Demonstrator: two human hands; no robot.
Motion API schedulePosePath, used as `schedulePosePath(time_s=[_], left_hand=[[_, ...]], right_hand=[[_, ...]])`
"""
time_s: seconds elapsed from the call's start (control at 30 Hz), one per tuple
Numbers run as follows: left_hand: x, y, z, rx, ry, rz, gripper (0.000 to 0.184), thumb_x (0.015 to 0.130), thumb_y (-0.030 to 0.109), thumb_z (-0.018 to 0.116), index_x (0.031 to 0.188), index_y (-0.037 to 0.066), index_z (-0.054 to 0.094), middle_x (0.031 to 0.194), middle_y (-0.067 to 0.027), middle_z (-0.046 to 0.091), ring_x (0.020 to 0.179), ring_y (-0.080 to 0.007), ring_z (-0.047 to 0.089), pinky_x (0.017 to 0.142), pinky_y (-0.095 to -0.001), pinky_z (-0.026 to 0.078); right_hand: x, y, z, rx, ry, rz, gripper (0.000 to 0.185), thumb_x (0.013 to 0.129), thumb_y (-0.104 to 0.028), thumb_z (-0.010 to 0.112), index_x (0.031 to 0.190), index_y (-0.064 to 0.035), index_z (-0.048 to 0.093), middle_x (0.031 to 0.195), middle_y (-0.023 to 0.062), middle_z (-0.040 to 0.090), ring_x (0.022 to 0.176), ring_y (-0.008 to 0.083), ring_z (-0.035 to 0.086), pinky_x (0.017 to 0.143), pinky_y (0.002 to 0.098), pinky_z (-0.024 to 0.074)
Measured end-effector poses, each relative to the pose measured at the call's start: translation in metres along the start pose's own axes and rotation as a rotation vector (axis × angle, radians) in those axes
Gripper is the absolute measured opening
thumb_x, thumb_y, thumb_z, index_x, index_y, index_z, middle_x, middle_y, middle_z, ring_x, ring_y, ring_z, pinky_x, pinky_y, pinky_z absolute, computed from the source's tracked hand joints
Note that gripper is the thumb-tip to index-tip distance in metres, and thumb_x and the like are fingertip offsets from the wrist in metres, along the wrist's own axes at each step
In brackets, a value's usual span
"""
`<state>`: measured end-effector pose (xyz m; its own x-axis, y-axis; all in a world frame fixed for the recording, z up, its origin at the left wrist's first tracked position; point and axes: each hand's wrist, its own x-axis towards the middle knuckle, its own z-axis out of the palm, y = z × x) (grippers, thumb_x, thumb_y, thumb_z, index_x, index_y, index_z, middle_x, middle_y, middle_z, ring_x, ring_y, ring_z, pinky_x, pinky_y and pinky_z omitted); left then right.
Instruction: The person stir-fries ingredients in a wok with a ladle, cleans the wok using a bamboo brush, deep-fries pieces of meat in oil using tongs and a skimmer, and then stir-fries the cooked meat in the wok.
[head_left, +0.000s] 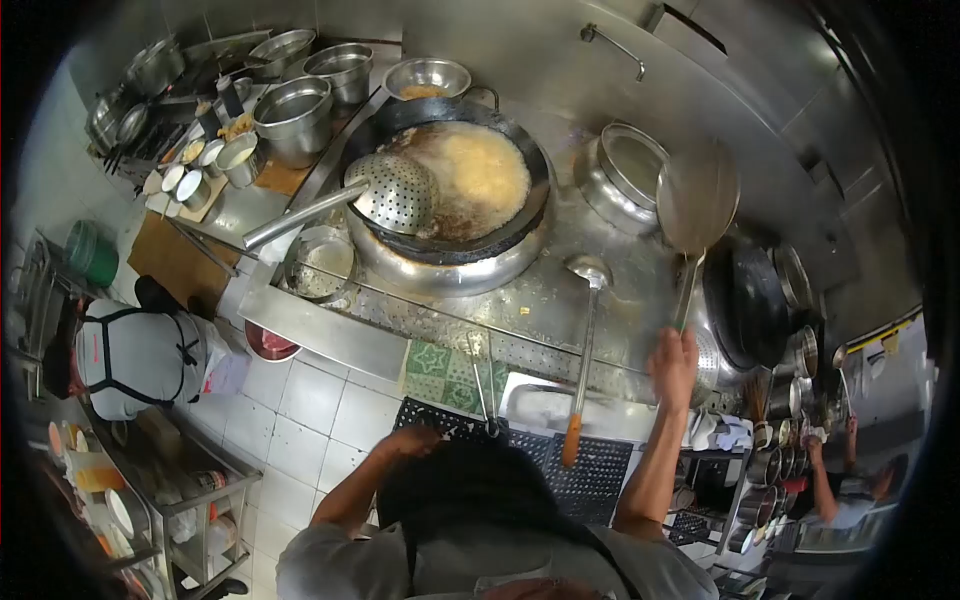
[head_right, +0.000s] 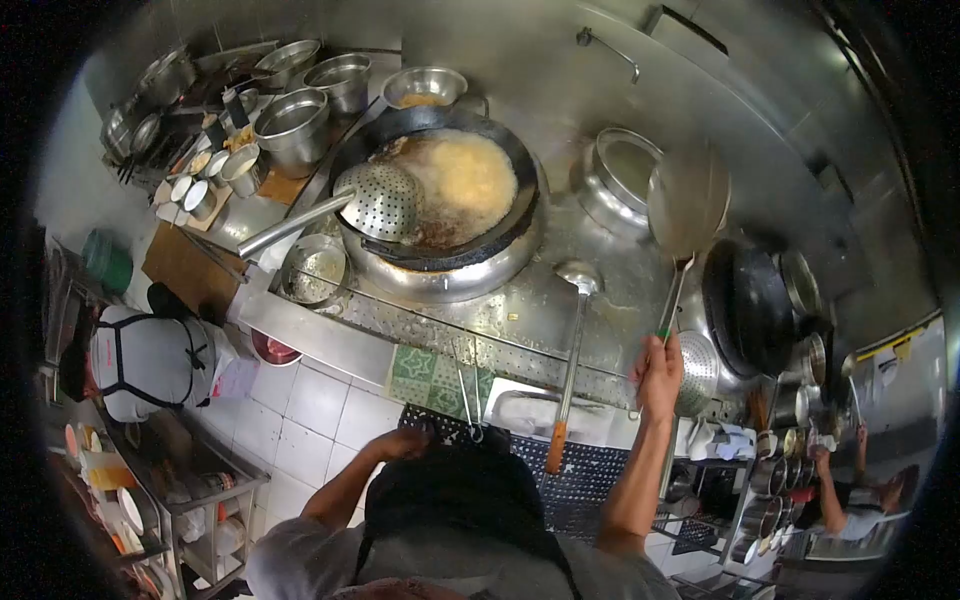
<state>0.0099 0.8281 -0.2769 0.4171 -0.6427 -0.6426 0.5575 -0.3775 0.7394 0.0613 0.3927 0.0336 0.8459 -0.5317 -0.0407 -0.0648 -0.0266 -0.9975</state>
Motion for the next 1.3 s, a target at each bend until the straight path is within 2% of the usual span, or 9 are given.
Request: schedulePosePath(time_s=[0.13, 0.17, 0.3, 0.4, 0.6, 0.87, 0.97, 1.07, 1.3], left_hand=[[-0.119, 0.108, -0.064, 0.209, 0.023, 0.248, 0.027, 0.093, 0.024, 0.057, 0.105, 0.002, 0.065, 0.098, -0.0081, 0.068, 0.088, -0.0177, 0.064, 0.077, -0.0304, 0.051], [-0.142, 0.139, -0.087, 0.481, 0.247, 0.592, 0.023, 0.091, 0.019, 0.057, 0.101, 0.000, 0.065, 0.098, -0.0102, 0.068, 0.089, -0.0211, 0.064, 0.078, -0.0332, 0.050], [-0.200, 0.262, -0.159, 0.716, 1.467, 0.723, 0.016, 0.082, 0.004, 0.061, 0.098, -0.002, 0.061, 0.092, -0.0195, 0.064, 0.089, -0.0341, 0.062, 0.077, -0.0403, 0.047], [-0.187, 0.285, -0.228, 1.446, 1.860, 0.444, 0.046, 0.075, 0.016, 0.070, 0.118, 0.007, 0.054, 0.107, -0.0143, 0.062, 0.111, -0.0317, 0.053, 0.091, -0.0440, 0.042], [-0.167, 0.305, -0.268, 1.492, 1.401, 0.095, 0.041, 0.074, 0.022, 0.070, 0.111, 0.013, 0.058, 0.090, -0.0120, 0.067, 0.086, -0.0293, 0.065, 0.074, -0.0438, 0.050], [-0.217, 0.310, -0.223, 1.350, 1.434, 0.202, 0.029, 0.073, 0.018, 0.064, 0.100, 0.010, 0.062, 0.081, -0.0152, 0.067, 0.077, -0.0345, 0.066, 0.067, -0.0465, 0.051], [-0.218, 0.298, -0.226, 1.126, 1.363, 0.297, 0.024, 0.070, 0.017, 0.064, 0.090, 0.004, 0.063, 0.076, -0.0167, 0.066, 0.072, -0.0305, 0.066, 0.066, -0.0444, 0.051], [-0.224, 0.291, -0.205, 0.425, 1.043, 0.415, 0.022, 0.073, 0.016, 0.065, 0.082, -0.002, 0.058, 0.062, -0.0086, 0.058, 0.050, -0.0130, 0.055, 0.044, -0.0302, 0.044], [-0.228, 0.243, -0.137, -0.141, 0.971, 0.573, 0.013, 0.077, 0.012, 0.062, 0.084, 0.004, 0.054, 0.058, -0.0014, 0.049, 0.042, -0.0104, 0.047, 0.036, -0.0259, 0.039]], right_hand=[[-0.049, -0.025, 0.066, 0.173, -0.042, 0.051, 0.026, 0.096, -0.011, 0.044, 0.121, -0.0081, 0.048, 0.069, -0.0017, 0.045, 0.042, 0.0048, 0.034, 0.031, 0.0196, 0.0258], [-0.056, -0.025, 0.074, 0.169, -0.043, 0.046, 0.026, 0.096, -0.011, 0.044, 0.121, -0.0081, 0.048, 0.069, -0.0017, 0.045, 0.042, 0.0048, 0.034, 0.031, 0.0196, 0.0258], [-0.065, -0.026, 0.095, 0.319, -0.274, 0.210, 0.038, 0.095, -0.010, 0.042, 0.133, -0.0048, 0.039, 0.069, -0.0003, 0.045, 0.041, 0.0052, 0.033, 0.030, 0.0200, 0.0249], [-0.058, -0.029, 0.118, 0.148, -0.365, 0.216, 0.043, 0.093, -0.009, 0.042, 0.135, -0.0022, 0.036, 0.069, 0.0006, 0.046, 0.041, 0.0052, 0.033, 0.031, 0.0212, 0.0257], [-0.036, -0.017, 0.196, -0.066, -0.465, 0.129, 0.045, 0.087, -0.003, 0.041, 0.133, 0.0006, 0.040, 0.072, 0.0022, 0.048, 0.039, 0.0065, 0.034, 0.030, 0.0238, 0.0255], [-0.024, 0.005, 0.222, -0.020, -0.564, 0.312, 0.041, 0.085, 0.000, 0.042, 0.125, 0.0007, 0.044, 0.070, 0.0019, 0.046, 0.037, 0.0060, 0.031, 0.029, 0.0246, 0.0238], [-0.017, 0.001, 0.217, 0.192, -0.672, 0.496, 0.041, 0.084, 0.003, 0.042, 0.125, 0.0028, 0.043, 0.072, 0.0040, 0.049, 0.040, 0.0062, 0.033, 0.029, 0.0249, 0.0238], [-0.006, 0.007, 0.216, 0.344, -0.724, 0.567, 0.036, 0.085, 0.003, 0.044, 0.121, 0.0013, 0.045, 0.070, 0.0026, 0.048, 0.041, 0.0037, 0.031, 0.030, 0.0209, 0.0224], [-0.004, 0.019, 0.214, 0.498, -0.847, 0.667, 0.031, 0.091, 0.001, 0.044, 0.122, -0.0003, 0.044, 0.070, 0.0014, 0.047, 0.041, 0.0022, 0.031, 0.029, 0.0183, 0.0232]])
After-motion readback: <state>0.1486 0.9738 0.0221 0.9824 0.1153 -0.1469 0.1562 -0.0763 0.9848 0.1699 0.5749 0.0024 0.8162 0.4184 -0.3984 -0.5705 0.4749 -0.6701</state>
